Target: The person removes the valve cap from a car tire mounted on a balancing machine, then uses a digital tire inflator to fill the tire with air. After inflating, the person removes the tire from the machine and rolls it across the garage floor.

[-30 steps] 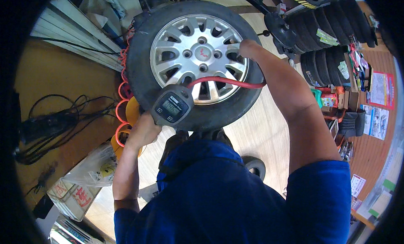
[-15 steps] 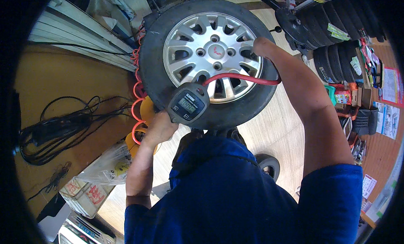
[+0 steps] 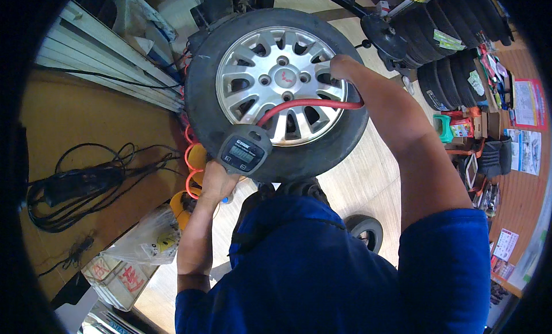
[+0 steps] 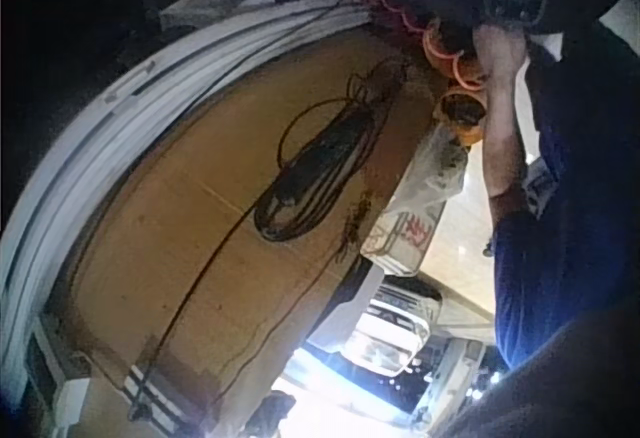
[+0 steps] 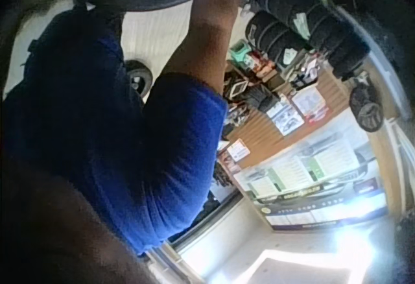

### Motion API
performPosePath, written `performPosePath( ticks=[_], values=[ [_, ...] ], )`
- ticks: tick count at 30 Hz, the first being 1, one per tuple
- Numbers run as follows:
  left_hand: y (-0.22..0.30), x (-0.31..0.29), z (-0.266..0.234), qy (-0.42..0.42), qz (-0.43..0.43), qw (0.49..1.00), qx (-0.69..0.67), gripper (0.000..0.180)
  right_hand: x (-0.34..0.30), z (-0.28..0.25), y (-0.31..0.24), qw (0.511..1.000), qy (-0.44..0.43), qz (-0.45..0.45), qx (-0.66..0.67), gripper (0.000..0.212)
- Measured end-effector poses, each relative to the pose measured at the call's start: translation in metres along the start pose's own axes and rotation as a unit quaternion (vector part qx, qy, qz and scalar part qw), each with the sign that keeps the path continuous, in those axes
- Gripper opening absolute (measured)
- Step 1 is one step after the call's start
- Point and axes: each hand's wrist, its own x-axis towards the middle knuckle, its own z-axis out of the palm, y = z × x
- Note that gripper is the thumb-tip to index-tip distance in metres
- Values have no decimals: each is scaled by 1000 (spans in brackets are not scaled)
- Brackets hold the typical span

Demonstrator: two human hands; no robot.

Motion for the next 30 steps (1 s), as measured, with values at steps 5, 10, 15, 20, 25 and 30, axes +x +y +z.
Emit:
performPosePath(
  ticks=[5, 10, 15, 20, 25, 30],
  values=[
    [-5, 2, 5, 17, 8, 1000, 18, 36, 7, 1, 2, 995, -58, -30, -78, 22],
    [-7, -2, 8, 23, 38, 997, 71, 37, 16, 7, 8, 997, -49, -11, -58, 26],
    [-7, -1, 8, 22, 59, 993, 97, 38, 5, -5, -2, 996, -78, 30, -23, 24],
    [-3, 1, -5, 39, 82, 991, 100, 37, -17, -6, -2, 999, 3, -47, 5, 22],
    [4, 15, -24, 31, 44, 989, 139, 34, -26, 0, -3, 1000, -4, -12, 27, 25],
    [18, 28, -34, 54, 106, 984, 131, 35, -43, 5, -5, 996, 31, 32, 79, 27]
  ],
)
